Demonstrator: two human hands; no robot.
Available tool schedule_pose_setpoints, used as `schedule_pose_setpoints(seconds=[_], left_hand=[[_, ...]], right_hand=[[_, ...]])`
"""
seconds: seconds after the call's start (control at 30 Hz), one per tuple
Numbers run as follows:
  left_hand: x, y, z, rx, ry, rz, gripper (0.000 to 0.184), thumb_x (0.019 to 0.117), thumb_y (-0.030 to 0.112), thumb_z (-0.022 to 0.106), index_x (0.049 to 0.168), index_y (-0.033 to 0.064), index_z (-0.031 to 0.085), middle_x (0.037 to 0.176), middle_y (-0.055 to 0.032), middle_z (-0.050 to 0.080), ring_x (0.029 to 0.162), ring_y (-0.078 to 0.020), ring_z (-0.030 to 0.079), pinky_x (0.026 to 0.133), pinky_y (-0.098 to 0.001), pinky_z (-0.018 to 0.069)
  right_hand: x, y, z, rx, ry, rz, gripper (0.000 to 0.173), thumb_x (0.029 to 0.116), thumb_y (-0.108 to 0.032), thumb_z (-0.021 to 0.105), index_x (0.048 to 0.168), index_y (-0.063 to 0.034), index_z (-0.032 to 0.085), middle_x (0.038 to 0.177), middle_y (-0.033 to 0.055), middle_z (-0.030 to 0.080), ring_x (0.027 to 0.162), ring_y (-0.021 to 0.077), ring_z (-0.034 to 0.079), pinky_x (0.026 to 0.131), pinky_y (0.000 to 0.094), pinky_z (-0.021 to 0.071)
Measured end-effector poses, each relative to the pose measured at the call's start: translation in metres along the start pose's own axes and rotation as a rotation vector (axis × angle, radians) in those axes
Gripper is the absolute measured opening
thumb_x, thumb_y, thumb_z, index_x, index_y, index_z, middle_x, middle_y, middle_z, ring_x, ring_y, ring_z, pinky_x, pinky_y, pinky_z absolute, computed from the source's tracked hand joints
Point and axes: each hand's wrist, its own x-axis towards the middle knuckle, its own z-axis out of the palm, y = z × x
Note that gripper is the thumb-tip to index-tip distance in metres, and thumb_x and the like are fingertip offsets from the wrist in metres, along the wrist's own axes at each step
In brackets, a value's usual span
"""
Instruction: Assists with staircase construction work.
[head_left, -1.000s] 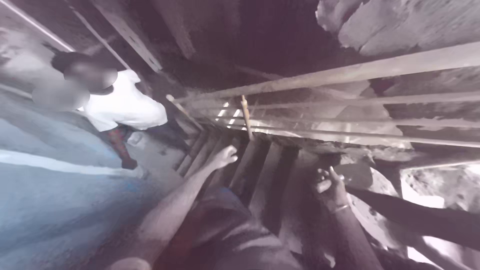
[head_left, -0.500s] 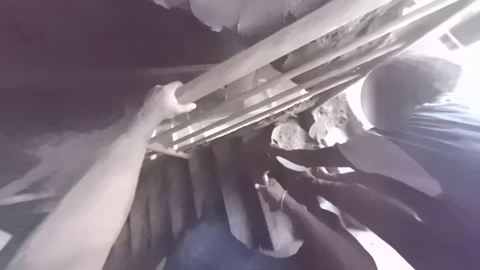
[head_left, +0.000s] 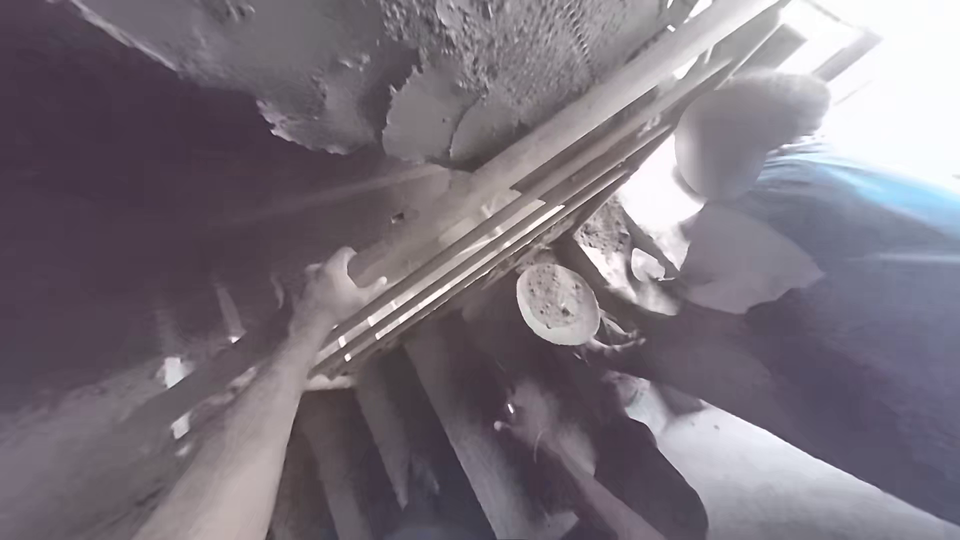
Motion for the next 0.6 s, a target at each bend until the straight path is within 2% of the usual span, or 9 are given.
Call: schedule_pose_setpoints(seconds=[0.03,0.07,0.1,0.17,0.2,0.27,0.33,0.43,0.6], left_hand=[[0.001,-0.001,0.000,0.002,-0.003,0.002,0.063,0.0776,0.044,0.088,0.122,0.0050,0.065,0.096,-0.0296,0.070,0.093,-0.0509,0.068,0.080,-0.0711,0.0503],[0.001,-0.001,0.000,-0.002,-0.006,0.008,0.062,0.0785,0.045,0.086,0.122,0.0053,0.065,0.096,-0.0293,0.069,0.093,-0.0507,0.068,0.080,-0.0707,0.0502],[0.000,0.000,-0.001,-0.021,-0.002,0.021,0.061,0.0790,0.043,0.086,0.120,0.0039,0.064,0.096,-0.0294,0.069,0.093,-0.0509,0.067,0.080,-0.0704,0.0497],[-0.002,0.002,-0.002,-0.062,0.004,0.049,0.059,0.0797,0.039,0.086,0.119,-0.0001,0.064,0.096,-0.0301,0.069,0.094,-0.0514,0.067,0.083,-0.0699,0.0496],[-0.002,0.003,-0.003,-0.070,0.002,0.052,0.060,0.0801,0.039,0.086,0.120,-0.0006,0.064,0.098,-0.0306,0.069,0.096,-0.0513,0.067,0.084,-0.0695,0.0497],[-0.001,0.004,-0.005,-0.081,-0.032,0.034,0.063,0.0819,0.040,0.084,0.125,0.0003,0.063,0.103,-0.0307,0.069,0.101,-0.0502,0.067,0.088,-0.0689,0.0496],[-0.003,0.004,-0.006,-0.061,-0.045,0.019,0.065,0.0823,0.043,0.082,0.129,0.0028,0.062,0.108,-0.0301,0.069,0.105,-0.0497,0.066,0.090,-0.0692,0.0488],[-0.001,0.006,-0.008,-0.046,-0.056,0.006,0.067,0.0817,0.046,0.082,0.131,0.0045,0.062,0.115,-0.0293,0.068,0.113,-0.0494,0.063,0.094,-0.0677,0.0477],[-0.003,0.008,-0.011,-0.019,-0.060,-0.009,0.071,0.0806,0.049,0.080,0.135,0.0074,0.061,0.115,-0.0262,0.069,0.110,-0.0461,0.066,0.092,-0.0665,0.0499]], right_hand=[[0.013,0.016,0.023,0.263,0.066,0.018,0.055,0.1020,-0.039,0.063,0.127,0.0095,0.062,0.112,0.0282,0.068,0.100,0.0362,0.067,0.090,0.0489,0.0543],[0.022,0.019,0.044,0.482,0.088,0.145,0.052,0.0995,-0.039,0.068,0.126,0.0058,0.062,0.106,0.0226,0.067,0.093,0.0299,0.065,0.088,0.0462,0.0531],[0.026,0.017,0.063,0.642,0.119,0.247,0.046,0.0985,-0.038,0.069,0.120,0.0015,0.062,0.094,0.0141,0.063,0.080,0.0216,0.060,0.078,0.0406,0.0529],[0.013,0.000,0.082,0.882,0.138,0.363,0.038,0.1010,-0.034,0.067,0.115,0.0009,0.062,0.085,0.0085,0.059,0.071,0.0166,0.054,0.071,0.0383,0.0499],[0.004,-0.010,0.087,0.956,0.144,0.376,0.034,0.1035,-0.034,0.062,0.110,-0.0014,0.061,0.076,0.0032,0.056,0.062,0.0118,0.053,0.062,0.0327,0.0501],[-0.008,-0.018,0.101,1.105,0.132,0.377,0.032,0.1065,-0.035,0.057,0.107,-0.0025,0.059,0.069,0.0013,0.056,0.054,0.0109,0.054,0.053,0.0294,0.0503],[-0.019,-0.020,0.113,1.156,0.111,0.371,0.033,0.1075,-0.035,0.055,0.108,-0.0026,0.060,0.071,0.0014,0.057,0.057,0.0112,0.054,0.056,0.0303,0.0498],[-0.031,-0.027,0.126,1.240,0.140,0.343,0.029,0.1078,-0.034,0.053,0.101,-0.0063,0.059,0.065,-0.0009,0.054,0.052,0.0102,0.052,0.051,0.0284,0.0482],[-0.031,-0.018,0.128,1.196,0.180,0.370,0.036,0.1071,-0.039,0.053,0.110,-0.0047,0.063,0.074,0.0032,0.059,0.060,0.0132,0.056,0.057,0.0336,0.0508]])
